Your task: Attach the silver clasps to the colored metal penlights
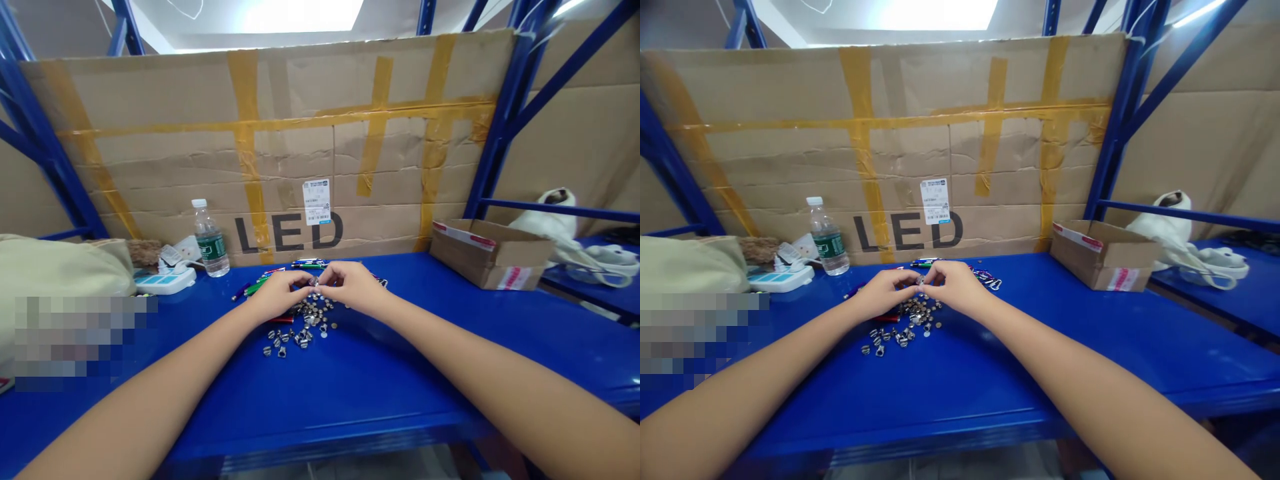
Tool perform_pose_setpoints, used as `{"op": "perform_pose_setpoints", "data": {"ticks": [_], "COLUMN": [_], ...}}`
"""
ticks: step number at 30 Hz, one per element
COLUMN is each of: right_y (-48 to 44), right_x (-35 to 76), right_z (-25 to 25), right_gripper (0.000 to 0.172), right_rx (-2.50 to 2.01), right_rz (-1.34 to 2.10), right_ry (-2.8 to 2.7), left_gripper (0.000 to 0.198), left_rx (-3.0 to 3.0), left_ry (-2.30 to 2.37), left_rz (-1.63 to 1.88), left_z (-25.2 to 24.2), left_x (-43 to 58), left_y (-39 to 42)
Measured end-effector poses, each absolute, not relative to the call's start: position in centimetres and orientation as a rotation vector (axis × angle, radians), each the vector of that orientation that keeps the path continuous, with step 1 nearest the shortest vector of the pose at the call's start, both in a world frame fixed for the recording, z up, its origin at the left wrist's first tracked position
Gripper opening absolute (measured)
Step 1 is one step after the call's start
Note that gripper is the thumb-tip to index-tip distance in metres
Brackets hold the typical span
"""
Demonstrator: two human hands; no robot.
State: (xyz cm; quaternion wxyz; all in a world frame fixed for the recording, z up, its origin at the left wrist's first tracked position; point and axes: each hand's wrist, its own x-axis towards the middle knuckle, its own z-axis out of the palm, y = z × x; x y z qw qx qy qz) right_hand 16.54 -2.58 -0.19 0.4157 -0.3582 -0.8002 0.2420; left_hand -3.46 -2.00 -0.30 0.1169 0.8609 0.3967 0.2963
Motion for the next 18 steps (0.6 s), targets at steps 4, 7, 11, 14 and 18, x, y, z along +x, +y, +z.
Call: {"op": "perform_pose_setpoints", "data": {"ticks": [4, 7, 11, 14, 18], "right_y": [-2.2, -2.2, -2.2, -2.2, -2.2], "right_x": [16.6, 16.8, 17.3, 17.5, 17.6], "right_z": [-0.3, 0.0, 0.3, 0.4, 0.5], "right_gripper": [0.015, 0.025, 0.017, 0.013, 0.009], "right_rx": [-0.876, -0.883, -0.933, -0.957, -0.897], "right_rz": [0.659, 0.629, 0.603, 0.607, 0.498], "right_ry": [-1.987, -1.973, -1.984, -2.011, -2.112], "left_gripper": [0.027, 0.025, 0.026, 0.025, 0.026], "left_rx": [2.55, 2.551, 2.553, 2.583, 2.552], "left_ry": [1.168, 1.18, 1.178, 1.129, 1.04], "left_rz": [0.844, 0.848, 0.818, 0.812, 0.821], "left_z": [-0.3, -0.2, -0.3, -0.3, -0.3], "left_x": [-3.2, -3.2, -3.0, -3.0, -2.9], "left_y": [-2.3, -2.3, -2.5, -2.6, -2.8]}}
